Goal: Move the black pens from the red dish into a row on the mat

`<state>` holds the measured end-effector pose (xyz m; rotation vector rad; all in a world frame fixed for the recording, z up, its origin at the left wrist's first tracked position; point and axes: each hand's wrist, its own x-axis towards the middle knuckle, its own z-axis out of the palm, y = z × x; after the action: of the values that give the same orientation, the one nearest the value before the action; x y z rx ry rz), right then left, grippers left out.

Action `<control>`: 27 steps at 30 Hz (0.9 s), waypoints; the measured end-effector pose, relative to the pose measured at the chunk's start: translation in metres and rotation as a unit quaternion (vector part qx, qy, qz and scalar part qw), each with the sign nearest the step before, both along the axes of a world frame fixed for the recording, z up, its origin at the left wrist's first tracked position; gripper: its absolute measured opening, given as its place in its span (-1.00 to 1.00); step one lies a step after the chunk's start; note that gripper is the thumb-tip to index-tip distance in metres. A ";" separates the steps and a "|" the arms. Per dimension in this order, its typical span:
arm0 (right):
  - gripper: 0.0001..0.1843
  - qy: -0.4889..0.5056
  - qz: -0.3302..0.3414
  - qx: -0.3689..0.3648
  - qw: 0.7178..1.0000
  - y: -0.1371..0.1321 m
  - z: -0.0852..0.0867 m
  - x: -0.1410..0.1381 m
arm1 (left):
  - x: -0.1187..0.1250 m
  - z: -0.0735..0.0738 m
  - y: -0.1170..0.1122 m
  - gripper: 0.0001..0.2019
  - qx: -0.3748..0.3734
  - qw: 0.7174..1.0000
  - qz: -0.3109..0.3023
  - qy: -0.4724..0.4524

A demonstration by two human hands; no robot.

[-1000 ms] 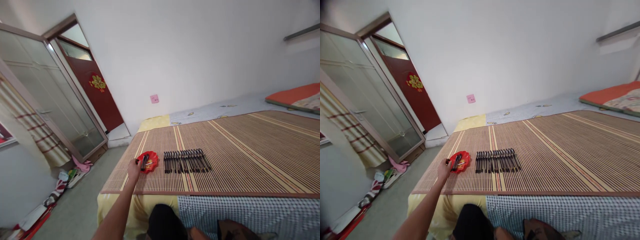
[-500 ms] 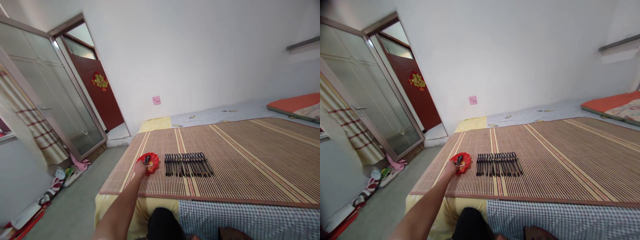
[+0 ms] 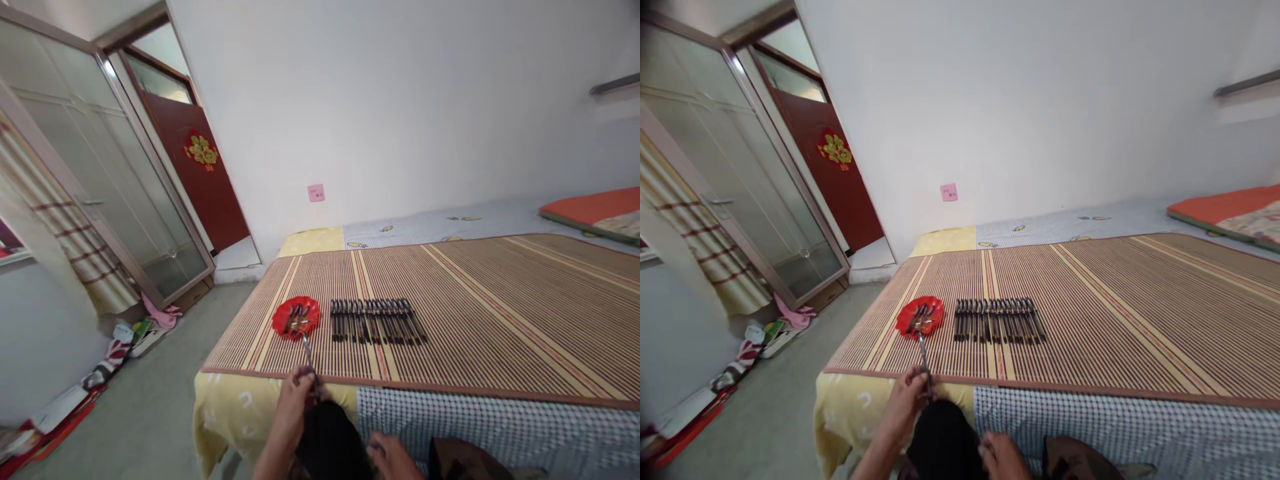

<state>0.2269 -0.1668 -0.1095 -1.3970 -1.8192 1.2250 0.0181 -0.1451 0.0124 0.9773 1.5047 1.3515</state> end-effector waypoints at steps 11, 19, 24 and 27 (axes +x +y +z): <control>-0.41 0.281 -0.067 -0.054 0.956 0.005 0.107 0.004 | 0.065 -0.032 -0.080 -0.63 -0.037 0.975 -0.187 -0.110; -0.55 0.298 -0.102 -0.023 0.949 -0.013 0.106 0.002 | 0.073 -0.018 -0.082 -0.53 -0.037 0.977 -0.197 -0.070; -0.58 0.414 -0.257 -0.029 0.873 0.004 0.125 0.036 | 0.074 -0.015 -0.084 -0.53 -0.034 0.976 -0.205 -0.061; -0.63 0.505 -0.228 -0.076 0.829 0.002 0.134 0.045 | 0.076 -0.011 -0.086 -0.56 -0.013 0.982 -0.183 -0.052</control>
<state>0.2715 -0.1651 0.0241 -0.8575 -0.6232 1.4397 0.0944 -0.2307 0.0019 1.0889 1.1915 1.0972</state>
